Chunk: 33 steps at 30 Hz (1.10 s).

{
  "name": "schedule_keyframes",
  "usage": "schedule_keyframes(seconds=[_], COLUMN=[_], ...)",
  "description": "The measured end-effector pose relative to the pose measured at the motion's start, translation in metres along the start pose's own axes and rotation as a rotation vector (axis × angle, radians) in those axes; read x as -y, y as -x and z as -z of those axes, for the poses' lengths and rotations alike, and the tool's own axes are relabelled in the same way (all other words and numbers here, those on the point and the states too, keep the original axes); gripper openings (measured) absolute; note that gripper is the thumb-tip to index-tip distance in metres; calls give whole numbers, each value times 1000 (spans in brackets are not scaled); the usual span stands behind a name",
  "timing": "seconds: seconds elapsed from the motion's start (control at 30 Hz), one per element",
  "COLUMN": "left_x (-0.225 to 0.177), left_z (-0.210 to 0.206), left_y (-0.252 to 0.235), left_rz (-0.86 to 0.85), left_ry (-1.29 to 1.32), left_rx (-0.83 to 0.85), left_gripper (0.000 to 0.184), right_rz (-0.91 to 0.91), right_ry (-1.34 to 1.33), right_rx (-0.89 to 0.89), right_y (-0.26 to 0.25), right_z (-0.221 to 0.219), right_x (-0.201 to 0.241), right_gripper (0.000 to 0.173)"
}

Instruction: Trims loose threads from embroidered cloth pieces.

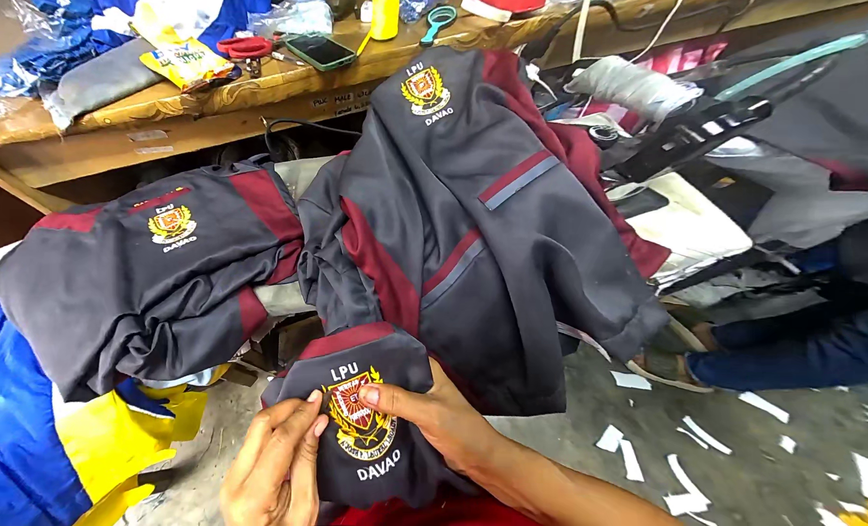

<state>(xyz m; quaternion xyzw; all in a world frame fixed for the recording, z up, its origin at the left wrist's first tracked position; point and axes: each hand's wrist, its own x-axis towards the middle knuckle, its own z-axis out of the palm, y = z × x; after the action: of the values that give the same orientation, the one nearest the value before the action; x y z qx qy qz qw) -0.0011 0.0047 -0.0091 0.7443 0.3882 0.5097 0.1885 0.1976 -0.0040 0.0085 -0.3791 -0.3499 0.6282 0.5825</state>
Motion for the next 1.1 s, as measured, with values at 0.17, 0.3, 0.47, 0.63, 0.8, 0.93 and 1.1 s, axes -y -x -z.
schedule_keyframes(seconds=[0.17,0.3,0.47,0.63,0.8,0.93,1.1], left_x=[-10,-14,-13,-10,-11,-12,-8], left_z=[12,15,7,1,0,0,0], left_y=[0,-1,-2,0,0,1,3], left_rz=[25,33,-37,-50,-42,-16,-15], left_ry=[-66,-124,-213,-256,-265,-209,-116], left_rx=[72,112,57,23,25,16,-14], left_gripper=[21,21,18,15,14,14,17], right_rz=[49,48,36,-15,-41,-21,-23], right_ry=[7,24,31,-9,-31,-29,-47], right_rx=[12,15,6,-13,-25,-17,-34], right_y=[-3,-3,-2,-1,0,0,1], right_z=[2,3,1,-1,-2,-1,-2], right_x=[-1,-1,-1,0,-2,-3,-1], right_gripper=[22,21,22,24,23,24,23])
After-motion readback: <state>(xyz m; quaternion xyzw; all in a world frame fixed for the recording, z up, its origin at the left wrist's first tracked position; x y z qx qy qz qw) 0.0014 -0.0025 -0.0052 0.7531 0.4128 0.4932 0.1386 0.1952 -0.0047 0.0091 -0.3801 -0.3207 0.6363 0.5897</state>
